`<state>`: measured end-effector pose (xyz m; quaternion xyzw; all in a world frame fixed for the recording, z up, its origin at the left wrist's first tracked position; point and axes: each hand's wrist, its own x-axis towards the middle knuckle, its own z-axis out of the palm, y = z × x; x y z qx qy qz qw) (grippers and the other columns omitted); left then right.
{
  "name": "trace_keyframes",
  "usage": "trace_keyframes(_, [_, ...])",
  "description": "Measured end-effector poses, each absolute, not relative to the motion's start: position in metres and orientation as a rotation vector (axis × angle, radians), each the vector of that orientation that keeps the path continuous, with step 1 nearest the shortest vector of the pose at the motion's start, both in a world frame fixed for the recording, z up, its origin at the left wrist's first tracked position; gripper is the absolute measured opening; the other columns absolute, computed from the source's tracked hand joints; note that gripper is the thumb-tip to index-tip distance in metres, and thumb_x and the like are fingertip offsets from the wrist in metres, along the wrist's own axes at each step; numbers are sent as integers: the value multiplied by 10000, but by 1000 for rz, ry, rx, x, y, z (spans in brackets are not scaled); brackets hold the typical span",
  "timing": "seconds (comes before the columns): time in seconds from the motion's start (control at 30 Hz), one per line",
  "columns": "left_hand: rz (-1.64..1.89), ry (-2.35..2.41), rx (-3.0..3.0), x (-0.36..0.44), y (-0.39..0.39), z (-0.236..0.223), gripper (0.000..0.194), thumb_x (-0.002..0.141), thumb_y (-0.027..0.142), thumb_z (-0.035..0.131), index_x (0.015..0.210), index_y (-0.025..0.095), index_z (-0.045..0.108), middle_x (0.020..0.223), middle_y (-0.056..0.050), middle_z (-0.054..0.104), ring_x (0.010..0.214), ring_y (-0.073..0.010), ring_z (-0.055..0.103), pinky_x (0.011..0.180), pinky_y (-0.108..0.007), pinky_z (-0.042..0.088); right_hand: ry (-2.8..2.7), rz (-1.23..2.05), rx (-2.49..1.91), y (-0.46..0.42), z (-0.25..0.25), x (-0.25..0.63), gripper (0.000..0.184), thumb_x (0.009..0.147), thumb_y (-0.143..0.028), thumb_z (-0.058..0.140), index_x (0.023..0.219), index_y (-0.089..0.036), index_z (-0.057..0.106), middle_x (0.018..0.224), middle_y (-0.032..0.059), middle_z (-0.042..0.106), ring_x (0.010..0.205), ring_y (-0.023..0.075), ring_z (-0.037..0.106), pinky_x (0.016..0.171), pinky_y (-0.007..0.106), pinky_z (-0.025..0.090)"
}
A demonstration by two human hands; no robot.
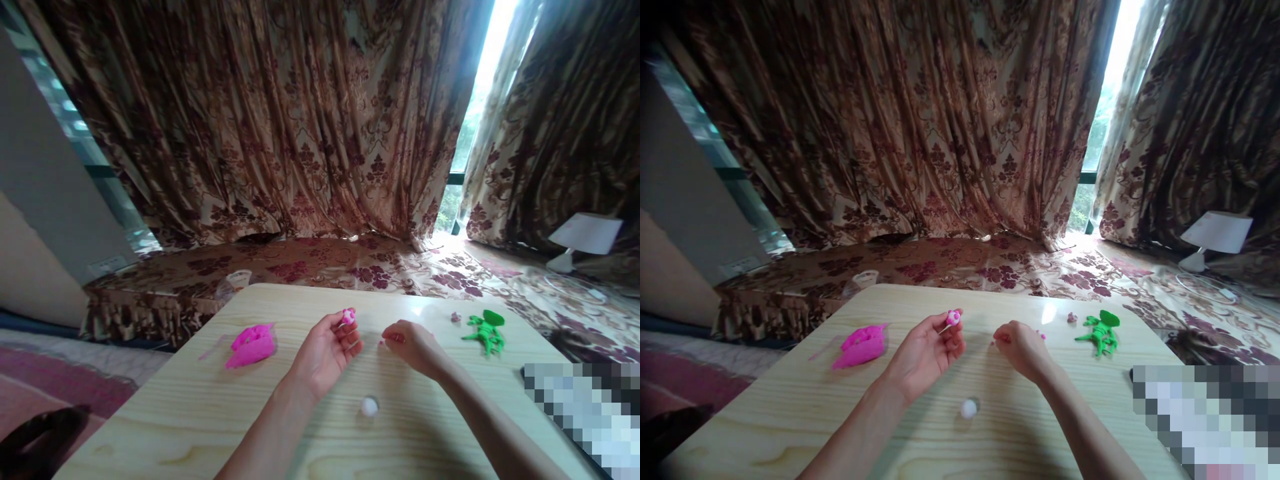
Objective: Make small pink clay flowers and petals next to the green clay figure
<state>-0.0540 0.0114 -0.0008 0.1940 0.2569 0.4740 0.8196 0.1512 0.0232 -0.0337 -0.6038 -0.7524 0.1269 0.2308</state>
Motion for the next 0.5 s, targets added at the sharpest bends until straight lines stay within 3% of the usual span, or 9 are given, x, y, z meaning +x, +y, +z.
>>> trace_keyframes(0.13, [1046,606,435,-51,10,0,249,759,186,580,1000,122,585,779,-30,585,631,-91,564,650,-259,507,-2070,297,-1708,22,-34,145,205,750,-300,540,862,-250,704,812,39,662,709,160,596,603,232,375])
trace_keyframes(0.3, [1081,626,498,-47,9,-3,239,750,139,584,989,145,585,831,-40,598,669,-104,579,666,-268,514,-2075,215,-1700,19,-32,135,177,753,-234,527,721,-220,700,783,43,645,729,155,576,612,232,363])
trace_keyframes(0.5, [1085,578,593,-42,3,-4,279,724,60,595,992,138,581,898,-55,611,744,-101,592,781,-259,502,-1857,394,-1447,-1,-17,137,182,809,-256,493,799,-195,664,749,29,660,664,142,592,625,245,445])
